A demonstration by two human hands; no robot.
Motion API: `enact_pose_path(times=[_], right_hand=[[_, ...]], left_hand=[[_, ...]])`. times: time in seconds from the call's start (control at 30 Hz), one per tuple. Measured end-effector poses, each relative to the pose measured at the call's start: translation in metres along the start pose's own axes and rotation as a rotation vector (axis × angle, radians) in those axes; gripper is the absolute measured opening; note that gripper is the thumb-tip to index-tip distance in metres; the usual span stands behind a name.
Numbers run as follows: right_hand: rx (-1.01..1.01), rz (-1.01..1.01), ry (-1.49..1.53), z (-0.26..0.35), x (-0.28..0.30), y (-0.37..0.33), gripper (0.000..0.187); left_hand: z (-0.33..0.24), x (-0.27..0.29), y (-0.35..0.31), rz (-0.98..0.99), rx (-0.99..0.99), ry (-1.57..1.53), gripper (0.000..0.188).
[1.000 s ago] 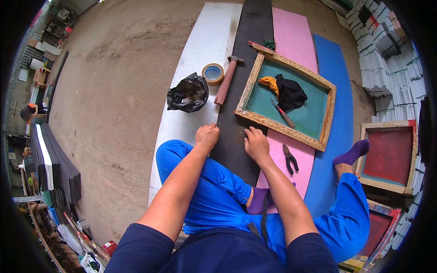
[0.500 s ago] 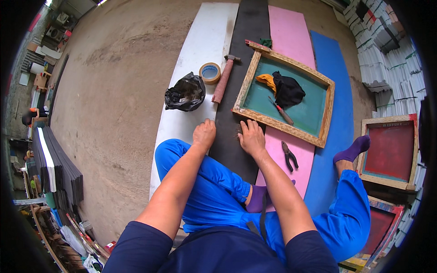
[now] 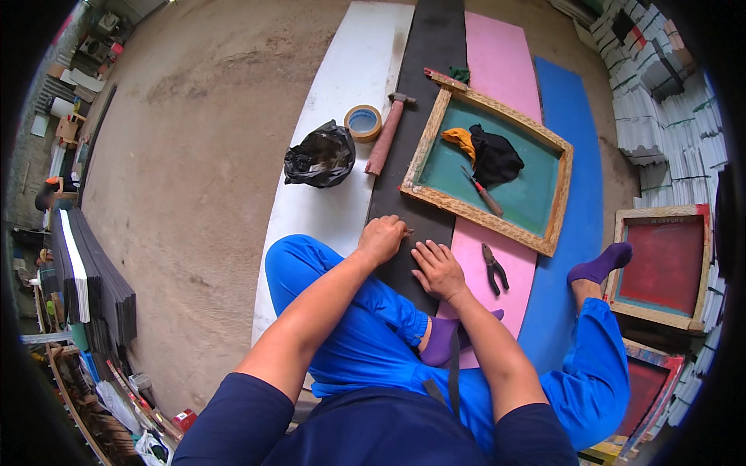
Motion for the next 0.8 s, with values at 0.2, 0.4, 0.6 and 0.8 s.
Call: enact_pose_path(times=[0.2,0.4,0.6,0.8], right_hand=[[-0.044,-0.022,-0.064,0.006,-0.006,0.025,0.049],[-0.024,0.028,-0.022,0.007,-0.012,0.013,0.049],[-0.066,-0.038,-0.043,0.012,-0.006,0.034,0.046],[-0.308,-0.101,-0.084,0.0,0.001,0.033,0.056]], left_hand=[[0.007,-0.001,0.0,-0.064,0.051,-0.106,0.015],[0.016,0.008,-0.006,-0.108,0.198,-0.112,0.022],[-0.003,0.009,-0.01,0.091,0.122,0.257,0.054],[-0.006,0.001,-0.024,0.218,0.077,0.378,0.068]])
Point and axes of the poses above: each hand's wrist, its own y-axis towards the middle knuckle, its own x-axis out of the back of the hand, z = x × y, the point moved 6 cm from there along y, towards the middle knuckle, and after that the axes turned 12 degrees about -x, right-handed, at the moved point
